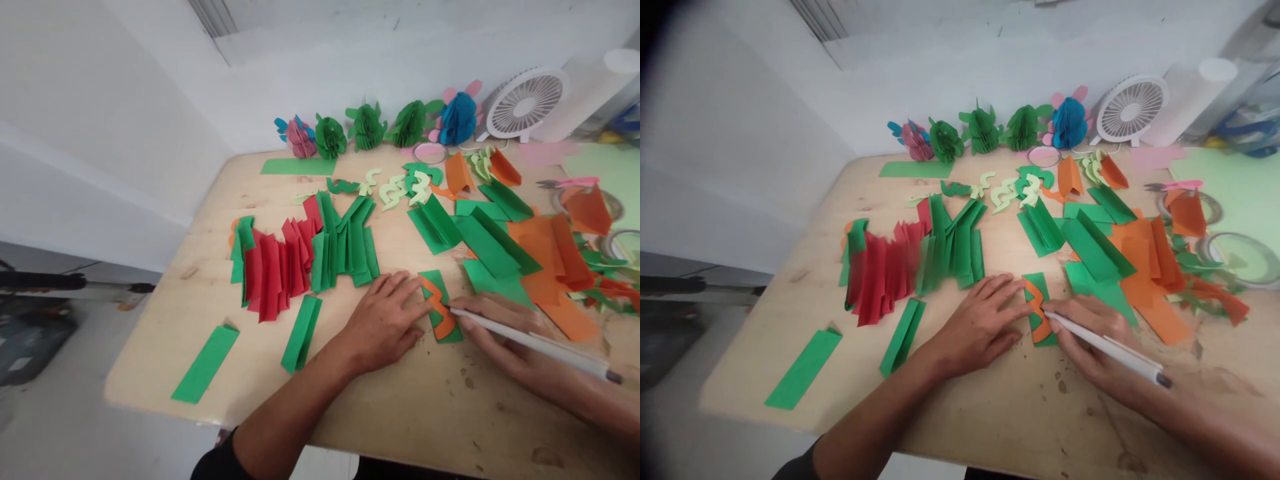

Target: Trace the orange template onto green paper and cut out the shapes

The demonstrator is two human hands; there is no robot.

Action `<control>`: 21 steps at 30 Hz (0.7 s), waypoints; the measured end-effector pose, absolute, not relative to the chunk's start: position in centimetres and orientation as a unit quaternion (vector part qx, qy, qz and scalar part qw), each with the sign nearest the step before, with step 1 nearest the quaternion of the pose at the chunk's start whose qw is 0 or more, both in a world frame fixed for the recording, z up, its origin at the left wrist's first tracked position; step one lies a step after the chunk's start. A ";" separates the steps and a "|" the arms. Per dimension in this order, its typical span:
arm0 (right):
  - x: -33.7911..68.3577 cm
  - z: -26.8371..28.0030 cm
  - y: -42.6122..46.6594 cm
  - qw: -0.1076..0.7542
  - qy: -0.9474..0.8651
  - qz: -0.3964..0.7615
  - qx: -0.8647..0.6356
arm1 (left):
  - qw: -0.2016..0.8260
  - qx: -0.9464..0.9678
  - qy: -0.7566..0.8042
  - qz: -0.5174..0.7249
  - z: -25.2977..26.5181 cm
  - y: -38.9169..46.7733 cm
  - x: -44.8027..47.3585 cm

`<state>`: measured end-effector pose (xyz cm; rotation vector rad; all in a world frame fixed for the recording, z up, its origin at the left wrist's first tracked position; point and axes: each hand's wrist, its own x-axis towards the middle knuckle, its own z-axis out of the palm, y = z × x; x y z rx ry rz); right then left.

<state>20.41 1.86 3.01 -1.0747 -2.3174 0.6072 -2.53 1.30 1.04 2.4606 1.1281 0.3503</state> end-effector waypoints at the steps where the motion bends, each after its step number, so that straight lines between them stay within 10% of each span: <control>1: 20.3 3.3 2.1 0.252 -0.842 0.239 -0.413 | 0.204 0.882 0.405 0.128 1.0 1.3 -2.5; 21: 18.0 0.7 3.8 0.263 -0.766 0.277 -0.517 | 0.219 0.876 0.411 0.128 1.0 1.4 -2.6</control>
